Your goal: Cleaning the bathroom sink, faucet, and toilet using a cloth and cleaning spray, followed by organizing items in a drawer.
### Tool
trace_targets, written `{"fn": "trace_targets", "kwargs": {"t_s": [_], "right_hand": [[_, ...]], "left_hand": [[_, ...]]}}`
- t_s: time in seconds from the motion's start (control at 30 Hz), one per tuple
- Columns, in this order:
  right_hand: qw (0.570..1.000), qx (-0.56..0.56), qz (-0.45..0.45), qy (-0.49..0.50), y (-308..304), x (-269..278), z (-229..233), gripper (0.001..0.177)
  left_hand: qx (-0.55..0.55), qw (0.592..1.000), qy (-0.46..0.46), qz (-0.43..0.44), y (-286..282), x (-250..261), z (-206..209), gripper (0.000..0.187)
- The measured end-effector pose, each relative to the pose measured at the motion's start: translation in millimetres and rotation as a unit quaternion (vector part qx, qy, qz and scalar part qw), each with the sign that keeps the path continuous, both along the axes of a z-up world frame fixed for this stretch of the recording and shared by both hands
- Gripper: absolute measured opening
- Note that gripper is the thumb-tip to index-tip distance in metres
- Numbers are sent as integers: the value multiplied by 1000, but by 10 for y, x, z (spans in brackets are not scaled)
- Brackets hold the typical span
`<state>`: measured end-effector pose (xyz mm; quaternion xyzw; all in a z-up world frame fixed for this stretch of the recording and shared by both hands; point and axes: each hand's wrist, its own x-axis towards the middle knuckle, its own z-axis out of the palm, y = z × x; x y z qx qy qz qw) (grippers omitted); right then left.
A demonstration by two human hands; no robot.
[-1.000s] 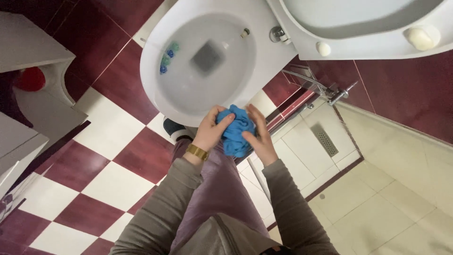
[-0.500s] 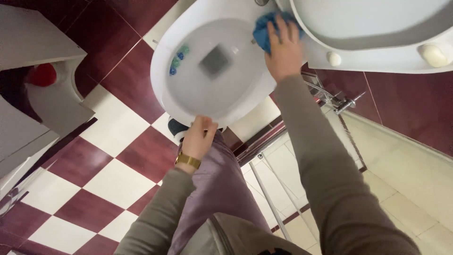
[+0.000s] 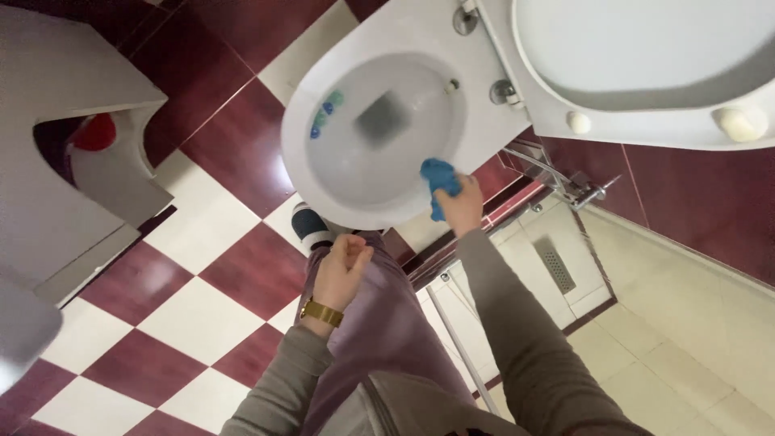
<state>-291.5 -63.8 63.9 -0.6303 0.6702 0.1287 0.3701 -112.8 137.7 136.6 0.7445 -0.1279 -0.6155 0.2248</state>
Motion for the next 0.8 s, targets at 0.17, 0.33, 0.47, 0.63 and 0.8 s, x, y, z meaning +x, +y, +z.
{"fn": "trace_targets", "kwargs": {"t_s": [0.17,0.33,0.47,0.63,0.8], "right_hand": [[863,-145,-403,-267,-686,461,-452,49],[820,-126,-516,-213,-1300,1492,-1191,65],[814,-73,-497,-293,-822,2403,-425,65],[908,-154,-256,-293,-357,2166,-1132,56],[931,-178,59,-314,-309,1577,-1722,64]], "left_hand": [[13,999,0,37,168,127,-37,40],[20,997,-23,66,321,163,-9,33],[17,997,-21,70,455,117,-80,35],[17,998,-21,61,434,122,-21,38],[-6,997,-21,79,512,88,-144,29]]}}
